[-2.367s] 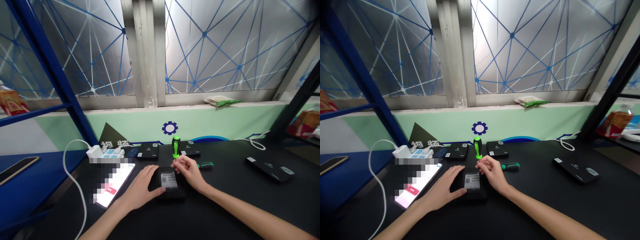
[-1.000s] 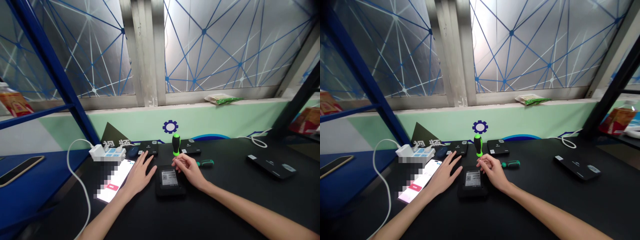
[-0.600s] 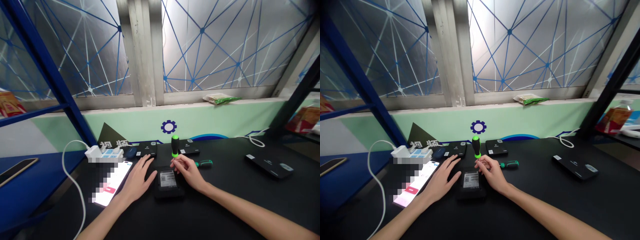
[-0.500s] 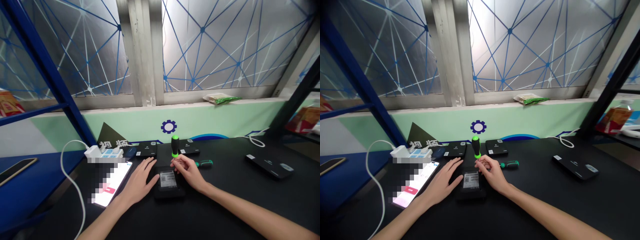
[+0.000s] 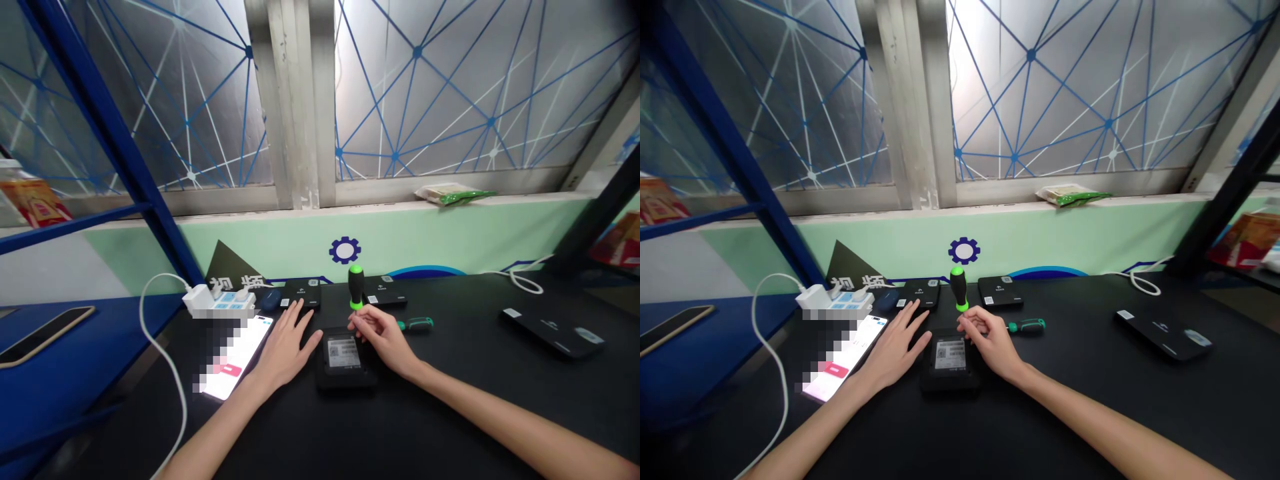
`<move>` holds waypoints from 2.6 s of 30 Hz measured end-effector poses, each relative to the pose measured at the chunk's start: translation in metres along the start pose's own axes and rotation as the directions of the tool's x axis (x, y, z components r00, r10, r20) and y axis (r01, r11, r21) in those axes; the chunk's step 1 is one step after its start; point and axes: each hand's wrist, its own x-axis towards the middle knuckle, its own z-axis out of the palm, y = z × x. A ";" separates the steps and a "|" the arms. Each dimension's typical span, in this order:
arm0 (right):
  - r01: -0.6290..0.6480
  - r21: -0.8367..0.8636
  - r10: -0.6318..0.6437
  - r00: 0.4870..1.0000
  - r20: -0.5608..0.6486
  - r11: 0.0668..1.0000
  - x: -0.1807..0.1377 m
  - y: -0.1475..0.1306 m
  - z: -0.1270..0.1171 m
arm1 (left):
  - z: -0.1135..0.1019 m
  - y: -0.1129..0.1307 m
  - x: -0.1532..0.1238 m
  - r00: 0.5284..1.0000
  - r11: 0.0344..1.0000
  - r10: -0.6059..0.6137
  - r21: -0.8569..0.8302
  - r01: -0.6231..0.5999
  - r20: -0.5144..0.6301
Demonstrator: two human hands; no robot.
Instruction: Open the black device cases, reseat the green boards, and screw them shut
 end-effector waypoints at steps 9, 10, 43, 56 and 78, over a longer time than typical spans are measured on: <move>0.010 -0.023 -0.010 1.000 -0.005 1.000 0.001 0.002 0.000 | 0.002 -0.003 0.002 1.000 1.000 -0.005 -0.026 0.005 -0.011; 0.010 -0.023 -0.010 1.000 -0.006 1.000 0.001 0.002 0.000 | 0.002 -0.003 0.002 1.000 1.000 -0.003 -0.025 0.002 -0.008; 0.017 0.029 -0.016 0.999 -0.047 0.999 0.003 0.010 -0.002 | -0.023 0.019 -0.011 0.991 0.967 0.106 -0.239 -0.084 0.080; 0.008 -0.020 -0.008 1.000 -0.022 1.000 0.002 0.007 -0.003 | -0.024 0.018 -0.011 0.990 0.970 0.072 -0.239 -0.042 0.119; -0.013 0.065 0.015 0.999 -0.032 0.998 0.004 0.016 -0.004 | -0.026 0.025 -0.011 0.995 0.967 0.052 -0.252 -0.029 0.083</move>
